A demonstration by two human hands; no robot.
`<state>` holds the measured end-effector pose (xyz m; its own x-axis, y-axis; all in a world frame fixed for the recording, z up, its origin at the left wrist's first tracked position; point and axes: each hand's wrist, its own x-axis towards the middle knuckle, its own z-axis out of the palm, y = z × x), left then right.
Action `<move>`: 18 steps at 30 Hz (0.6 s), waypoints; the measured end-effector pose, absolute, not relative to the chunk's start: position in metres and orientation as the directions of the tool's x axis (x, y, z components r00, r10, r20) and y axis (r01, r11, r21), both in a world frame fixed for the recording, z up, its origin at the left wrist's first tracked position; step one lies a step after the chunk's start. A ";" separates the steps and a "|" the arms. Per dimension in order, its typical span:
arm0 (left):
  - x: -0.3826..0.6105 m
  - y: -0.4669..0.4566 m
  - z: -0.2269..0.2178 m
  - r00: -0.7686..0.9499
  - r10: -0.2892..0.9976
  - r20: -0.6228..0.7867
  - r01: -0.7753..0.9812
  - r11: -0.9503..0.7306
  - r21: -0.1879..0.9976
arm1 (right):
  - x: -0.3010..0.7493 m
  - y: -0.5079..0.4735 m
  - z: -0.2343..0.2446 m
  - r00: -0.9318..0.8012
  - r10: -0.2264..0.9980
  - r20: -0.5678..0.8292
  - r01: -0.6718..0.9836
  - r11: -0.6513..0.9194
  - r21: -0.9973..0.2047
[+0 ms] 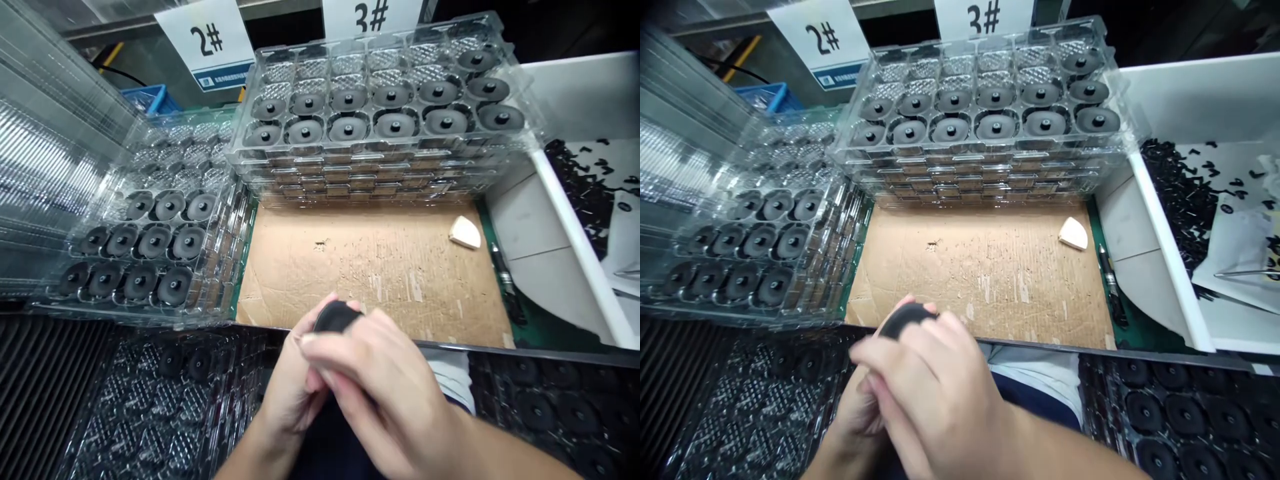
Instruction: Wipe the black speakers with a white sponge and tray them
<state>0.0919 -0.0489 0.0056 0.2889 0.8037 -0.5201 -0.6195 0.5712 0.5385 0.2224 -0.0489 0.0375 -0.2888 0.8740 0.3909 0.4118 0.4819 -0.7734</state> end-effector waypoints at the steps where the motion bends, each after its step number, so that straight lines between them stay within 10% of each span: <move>1: 0.090 -0.049 0.005 0.293 0.811 -0.507 -0.628 0.563 0.538 | 0.227 -0.052 0.037 -0.329 0.872 0.362 0.391 0.475 -0.789; 8: 0.091 -0.049 0.000 0.312 0.851 -0.422 -0.666 0.513 0.541 | 0.242 -0.066 0.031 -0.191 0.916 0.352 0.651 0.387 -0.653; 18: 0.090 -0.048 0.007 0.227 0.863 -0.450 -0.676 0.473 0.566 | 0.237 -0.059 0.029 -0.202 0.908 0.366 0.568 0.413 -0.712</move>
